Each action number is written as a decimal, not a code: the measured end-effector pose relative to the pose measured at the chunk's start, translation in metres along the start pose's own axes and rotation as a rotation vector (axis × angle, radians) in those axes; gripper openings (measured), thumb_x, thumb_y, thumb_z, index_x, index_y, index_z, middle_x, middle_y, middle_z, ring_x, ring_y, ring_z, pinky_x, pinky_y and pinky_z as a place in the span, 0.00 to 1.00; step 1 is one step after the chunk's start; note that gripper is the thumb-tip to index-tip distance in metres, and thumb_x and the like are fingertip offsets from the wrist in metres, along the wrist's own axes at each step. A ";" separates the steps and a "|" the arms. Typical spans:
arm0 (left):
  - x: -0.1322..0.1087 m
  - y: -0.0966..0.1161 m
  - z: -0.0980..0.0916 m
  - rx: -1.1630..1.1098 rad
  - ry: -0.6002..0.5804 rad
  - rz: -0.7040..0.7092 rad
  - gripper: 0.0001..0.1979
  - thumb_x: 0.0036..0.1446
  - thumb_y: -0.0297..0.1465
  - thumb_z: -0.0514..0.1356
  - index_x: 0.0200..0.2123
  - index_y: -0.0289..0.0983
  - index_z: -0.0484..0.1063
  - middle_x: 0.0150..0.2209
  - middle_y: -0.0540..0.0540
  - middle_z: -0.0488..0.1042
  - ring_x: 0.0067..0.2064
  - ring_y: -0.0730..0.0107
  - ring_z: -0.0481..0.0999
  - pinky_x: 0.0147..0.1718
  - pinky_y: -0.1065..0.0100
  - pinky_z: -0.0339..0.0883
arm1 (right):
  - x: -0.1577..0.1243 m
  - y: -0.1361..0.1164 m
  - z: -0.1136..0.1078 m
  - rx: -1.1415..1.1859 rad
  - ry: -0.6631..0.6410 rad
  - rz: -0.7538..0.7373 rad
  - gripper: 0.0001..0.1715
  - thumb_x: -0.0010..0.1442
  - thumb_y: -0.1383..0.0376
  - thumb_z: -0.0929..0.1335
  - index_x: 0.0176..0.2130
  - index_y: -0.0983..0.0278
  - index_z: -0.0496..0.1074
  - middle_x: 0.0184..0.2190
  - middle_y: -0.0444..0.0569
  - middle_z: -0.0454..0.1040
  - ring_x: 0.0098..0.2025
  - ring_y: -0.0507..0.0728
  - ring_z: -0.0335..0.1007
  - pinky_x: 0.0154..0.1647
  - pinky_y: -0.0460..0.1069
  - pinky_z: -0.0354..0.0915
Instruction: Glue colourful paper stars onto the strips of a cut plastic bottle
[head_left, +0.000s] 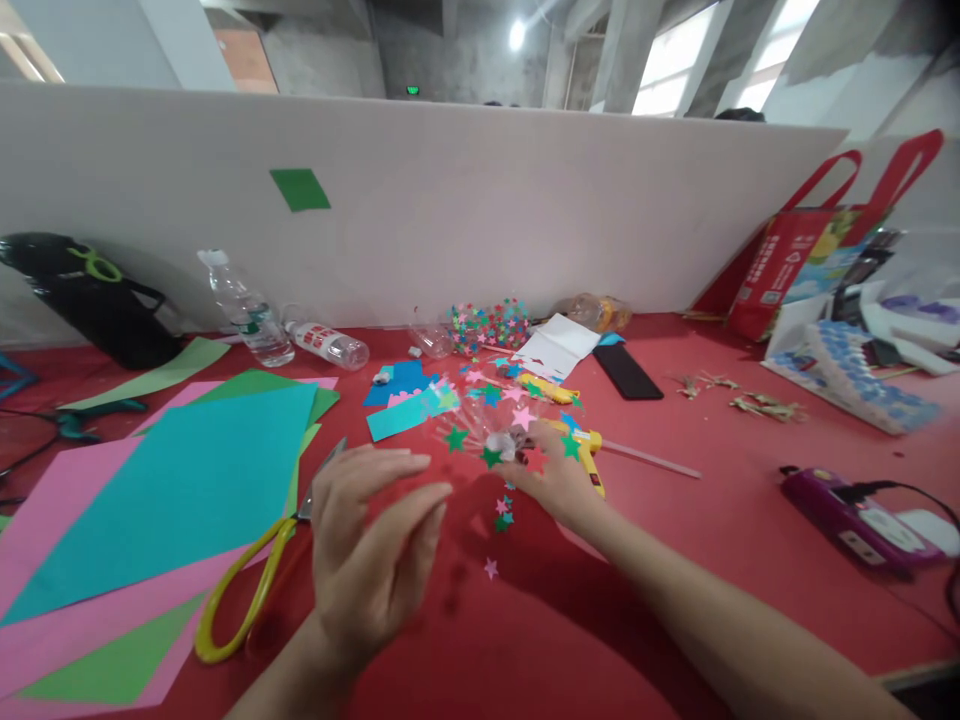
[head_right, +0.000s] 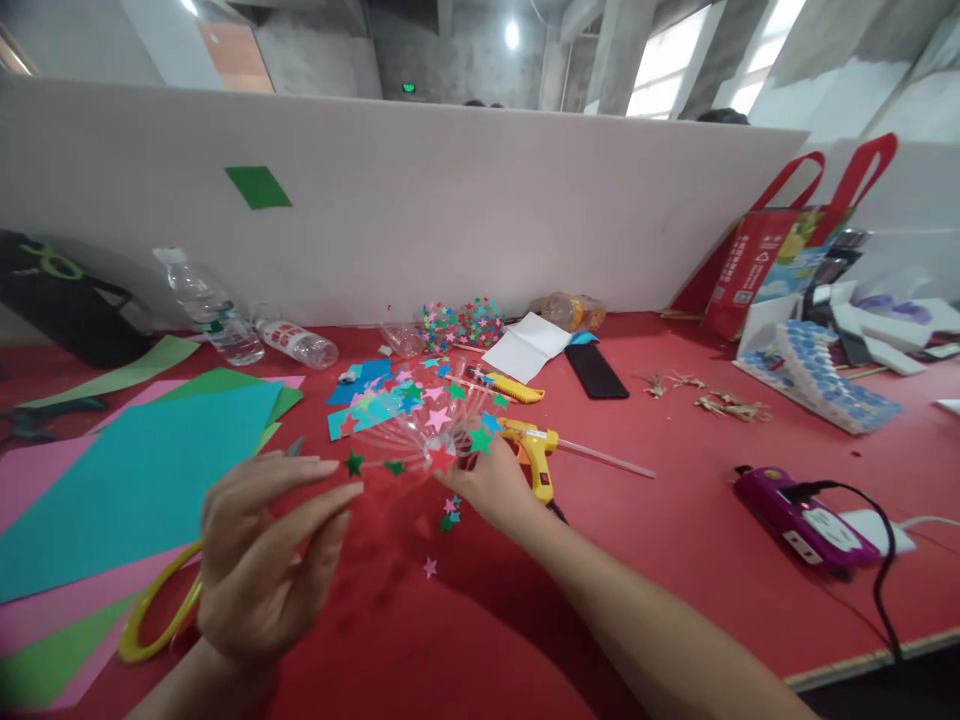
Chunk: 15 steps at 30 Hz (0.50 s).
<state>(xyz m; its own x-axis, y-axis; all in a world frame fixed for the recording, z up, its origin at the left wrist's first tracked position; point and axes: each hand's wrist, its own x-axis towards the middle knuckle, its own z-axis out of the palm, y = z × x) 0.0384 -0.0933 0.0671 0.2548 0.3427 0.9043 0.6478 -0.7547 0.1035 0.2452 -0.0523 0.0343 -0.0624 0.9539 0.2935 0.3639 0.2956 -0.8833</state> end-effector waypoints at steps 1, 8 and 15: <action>0.000 0.003 -0.001 0.022 -0.023 0.057 0.14 0.51 0.21 0.62 0.42 0.40 0.74 0.43 0.42 0.72 0.45 0.58 0.71 0.48 0.52 0.65 | -0.001 0.000 0.001 0.022 -0.015 0.019 0.10 0.49 0.61 0.70 0.29 0.60 0.64 0.23 0.41 0.65 0.25 0.52 0.60 0.25 0.46 0.58; 0.002 0.006 -0.001 -0.131 0.033 -0.026 0.06 0.59 0.23 0.56 0.36 0.37 0.70 0.31 0.46 0.70 0.35 0.65 0.70 0.36 0.60 0.63 | -0.005 0.007 0.009 0.097 -0.097 0.098 0.15 0.51 0.58 0.72 0.29 0.60 0.62 0.23 0.39 0.63 0.26 0.51 0.59 0.26 0.46 0.58; -0.007 -0.017 0.015 -0.241 -0.126 -0.592 0.16 0.61 0.30 0.55 0.20 0.39 0.60 0.20 0.53 0.60 0.23 0.73 0.61 0.25 0.69 0.58 | -0.001 0.002 0.004 0.223 -0.135 0.178 0.16 0.50 0.54 0.71 0.33 0.63 0.70 0.27 0.43 0.70 0.28 0.52 0.64 0.28 0.47 0.59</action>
<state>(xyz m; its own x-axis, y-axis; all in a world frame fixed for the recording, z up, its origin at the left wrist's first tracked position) 0.0368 -0.0746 0.0529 -0.0045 0.7912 0.6115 0.5293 -0.5170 0.6728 0.2426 -0.0519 0.0307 -0.1439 0.9856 0.0894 0.1687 0.1134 -0.9791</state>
